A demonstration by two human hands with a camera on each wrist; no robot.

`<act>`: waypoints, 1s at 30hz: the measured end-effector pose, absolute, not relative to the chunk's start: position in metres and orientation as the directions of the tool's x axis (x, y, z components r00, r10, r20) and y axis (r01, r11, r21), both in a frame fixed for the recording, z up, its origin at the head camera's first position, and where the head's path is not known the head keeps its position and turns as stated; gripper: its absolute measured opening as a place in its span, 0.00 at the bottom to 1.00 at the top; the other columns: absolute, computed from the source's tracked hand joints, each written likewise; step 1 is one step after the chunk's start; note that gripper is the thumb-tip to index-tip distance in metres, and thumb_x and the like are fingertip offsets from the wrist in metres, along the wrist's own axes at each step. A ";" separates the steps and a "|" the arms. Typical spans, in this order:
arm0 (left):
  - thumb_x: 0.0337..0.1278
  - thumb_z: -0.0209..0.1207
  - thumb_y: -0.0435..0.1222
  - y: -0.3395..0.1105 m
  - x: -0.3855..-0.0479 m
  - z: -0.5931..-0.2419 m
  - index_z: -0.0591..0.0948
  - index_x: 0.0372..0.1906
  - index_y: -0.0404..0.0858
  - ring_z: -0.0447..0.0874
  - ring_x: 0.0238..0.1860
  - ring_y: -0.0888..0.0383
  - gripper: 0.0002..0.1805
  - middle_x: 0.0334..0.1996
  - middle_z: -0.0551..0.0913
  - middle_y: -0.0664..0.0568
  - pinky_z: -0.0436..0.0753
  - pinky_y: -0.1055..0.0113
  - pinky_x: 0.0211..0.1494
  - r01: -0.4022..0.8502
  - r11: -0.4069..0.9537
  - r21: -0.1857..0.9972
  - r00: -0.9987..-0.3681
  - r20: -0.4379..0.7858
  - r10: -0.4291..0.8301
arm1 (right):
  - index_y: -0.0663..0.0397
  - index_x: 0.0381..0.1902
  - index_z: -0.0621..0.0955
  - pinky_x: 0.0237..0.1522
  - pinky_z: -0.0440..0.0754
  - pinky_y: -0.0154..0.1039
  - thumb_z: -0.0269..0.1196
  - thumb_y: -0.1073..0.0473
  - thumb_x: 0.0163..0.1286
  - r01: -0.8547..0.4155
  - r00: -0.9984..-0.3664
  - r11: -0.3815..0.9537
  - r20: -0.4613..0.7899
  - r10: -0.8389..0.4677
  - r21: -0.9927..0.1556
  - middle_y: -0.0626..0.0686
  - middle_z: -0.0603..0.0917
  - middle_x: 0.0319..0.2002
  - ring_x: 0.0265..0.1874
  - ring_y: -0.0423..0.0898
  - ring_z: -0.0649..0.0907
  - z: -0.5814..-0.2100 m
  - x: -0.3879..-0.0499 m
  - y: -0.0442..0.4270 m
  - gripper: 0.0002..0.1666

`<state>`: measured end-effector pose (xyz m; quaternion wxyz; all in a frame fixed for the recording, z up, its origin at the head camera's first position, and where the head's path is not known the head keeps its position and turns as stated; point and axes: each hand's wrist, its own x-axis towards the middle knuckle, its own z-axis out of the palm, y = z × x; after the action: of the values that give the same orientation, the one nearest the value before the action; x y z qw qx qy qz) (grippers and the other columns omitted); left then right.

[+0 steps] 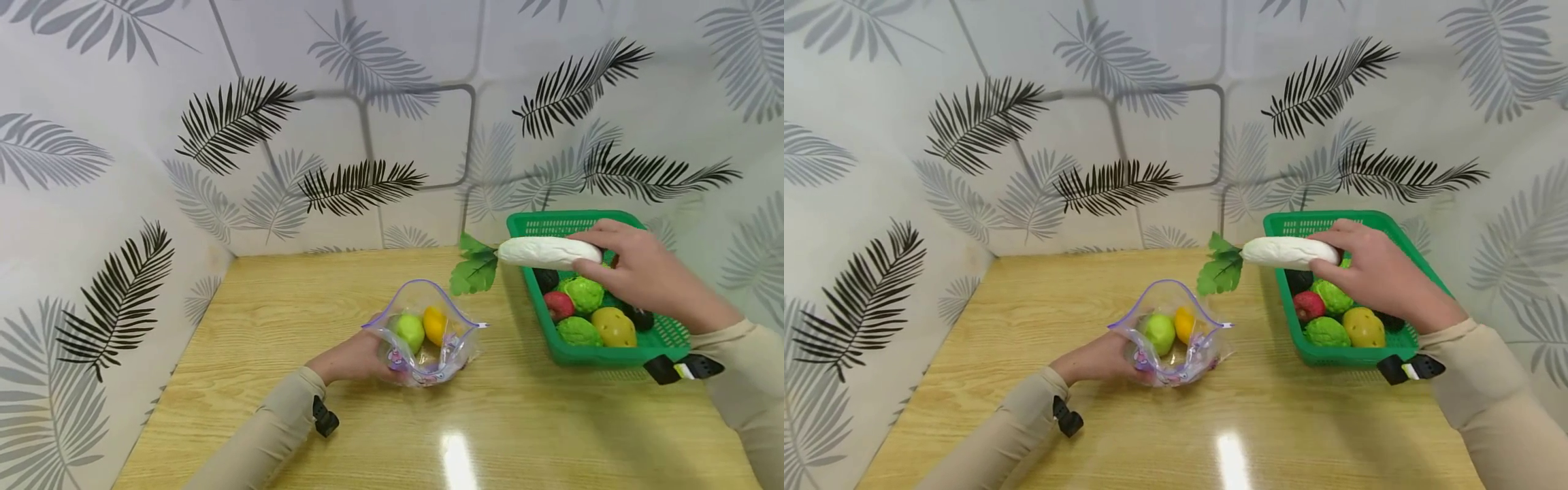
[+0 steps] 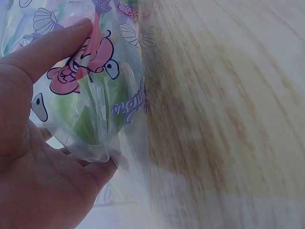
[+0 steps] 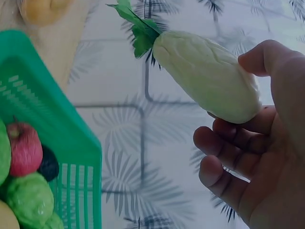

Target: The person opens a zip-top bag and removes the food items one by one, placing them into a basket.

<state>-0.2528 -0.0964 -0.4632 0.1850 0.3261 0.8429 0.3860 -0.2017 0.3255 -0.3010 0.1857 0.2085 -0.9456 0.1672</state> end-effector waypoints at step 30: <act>0.39 0.81 0.40 -0.095 -0.251 -0.466 0.53 0.80 0.42 0.68 0.69 0.56 0.64 0.69 0.70 0.53 0.60 0.55 0.78 0.383 0.469 0.796 -0.721 -0.060 0.691 | 0.67 0.50 0.83 0.33 0.80 0.51 0.59 0.42 0.74 -0.146 -0.980 0.975 -0.109 -0.166 -0.170 0.61 0.86 0.34 0.29 0.53 0.82 -0.360 -0.288 0.400 0.30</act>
<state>-0.2511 -0.0950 -0.4656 0.1908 0.3213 0.8355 0.4029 -0.2878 0.3996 -0.3602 -0.0614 0.0788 -0.9917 0.0807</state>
